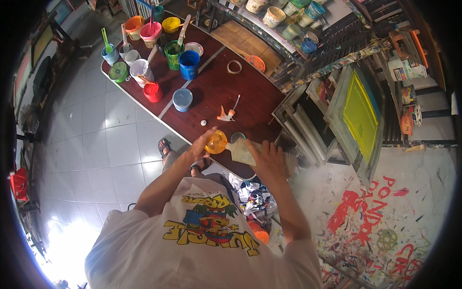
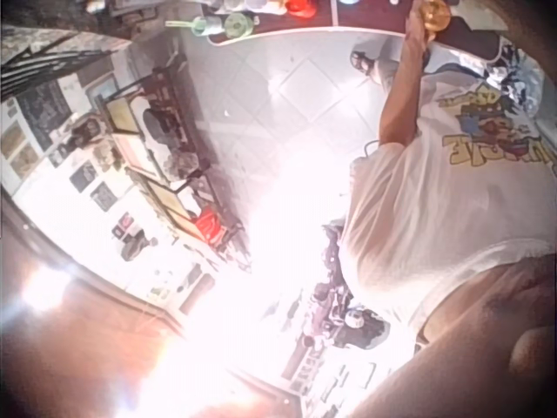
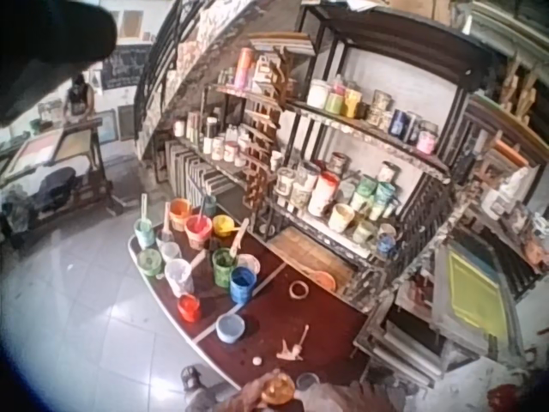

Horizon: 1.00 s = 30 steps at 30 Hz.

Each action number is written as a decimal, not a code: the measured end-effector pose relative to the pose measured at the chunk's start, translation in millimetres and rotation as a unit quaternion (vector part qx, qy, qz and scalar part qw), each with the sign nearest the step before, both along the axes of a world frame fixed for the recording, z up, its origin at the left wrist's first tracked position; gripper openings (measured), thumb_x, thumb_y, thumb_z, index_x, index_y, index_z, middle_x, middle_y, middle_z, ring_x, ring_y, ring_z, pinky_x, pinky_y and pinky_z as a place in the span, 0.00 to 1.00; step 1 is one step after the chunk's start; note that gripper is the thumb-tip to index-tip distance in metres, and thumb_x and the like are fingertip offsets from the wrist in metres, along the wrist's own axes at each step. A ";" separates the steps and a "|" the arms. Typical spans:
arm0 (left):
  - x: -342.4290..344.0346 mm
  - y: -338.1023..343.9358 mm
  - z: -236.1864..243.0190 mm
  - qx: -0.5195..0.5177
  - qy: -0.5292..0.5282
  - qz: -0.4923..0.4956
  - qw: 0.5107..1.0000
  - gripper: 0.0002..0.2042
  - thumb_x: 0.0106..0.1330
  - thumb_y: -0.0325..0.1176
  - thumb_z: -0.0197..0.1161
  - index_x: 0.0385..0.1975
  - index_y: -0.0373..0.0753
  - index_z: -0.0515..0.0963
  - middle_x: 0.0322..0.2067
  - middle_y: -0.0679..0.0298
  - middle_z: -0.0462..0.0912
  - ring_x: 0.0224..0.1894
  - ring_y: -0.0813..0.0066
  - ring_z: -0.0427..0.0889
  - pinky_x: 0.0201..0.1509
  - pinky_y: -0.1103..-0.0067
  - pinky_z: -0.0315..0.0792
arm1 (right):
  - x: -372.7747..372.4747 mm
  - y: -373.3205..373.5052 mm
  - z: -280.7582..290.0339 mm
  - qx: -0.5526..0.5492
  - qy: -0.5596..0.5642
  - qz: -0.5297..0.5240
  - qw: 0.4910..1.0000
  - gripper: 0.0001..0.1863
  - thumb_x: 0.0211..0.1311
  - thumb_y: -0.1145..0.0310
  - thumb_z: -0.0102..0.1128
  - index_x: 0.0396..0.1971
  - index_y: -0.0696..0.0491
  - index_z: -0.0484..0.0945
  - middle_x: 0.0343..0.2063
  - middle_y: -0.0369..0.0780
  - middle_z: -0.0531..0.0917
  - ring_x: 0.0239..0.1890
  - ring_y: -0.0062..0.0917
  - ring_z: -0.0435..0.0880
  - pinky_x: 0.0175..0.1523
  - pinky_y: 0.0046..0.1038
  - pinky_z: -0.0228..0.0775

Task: The person pours liquid from a bottle into a cup, stirs yellow paint in a container with a spatula, and applies the paint to a screen printing frame. They also stir black paint in another container using a spatula.

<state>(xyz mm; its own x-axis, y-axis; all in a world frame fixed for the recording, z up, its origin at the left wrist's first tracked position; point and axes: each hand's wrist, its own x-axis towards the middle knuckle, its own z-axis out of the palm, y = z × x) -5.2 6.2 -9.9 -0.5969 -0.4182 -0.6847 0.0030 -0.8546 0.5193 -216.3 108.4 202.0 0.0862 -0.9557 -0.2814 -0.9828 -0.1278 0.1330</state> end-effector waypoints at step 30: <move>-8.1 9.3 -0.4 -0.006 0.024 0.060 0.998 0.29 0.64 0.72 0.55 0.36 0.51 0.84 0.20 0.75 0.75 0.15 0.85 0.62 0.19 0.82 0.50 | 12.0 -11.1 14.9 0.001 0.059 0.059 0.997 0.46 0.49 0.63 0.77 0.72 0.39 0.67 0.47 0.44 0.74 0.51 0.40 0.74 0.55 0.44 0.67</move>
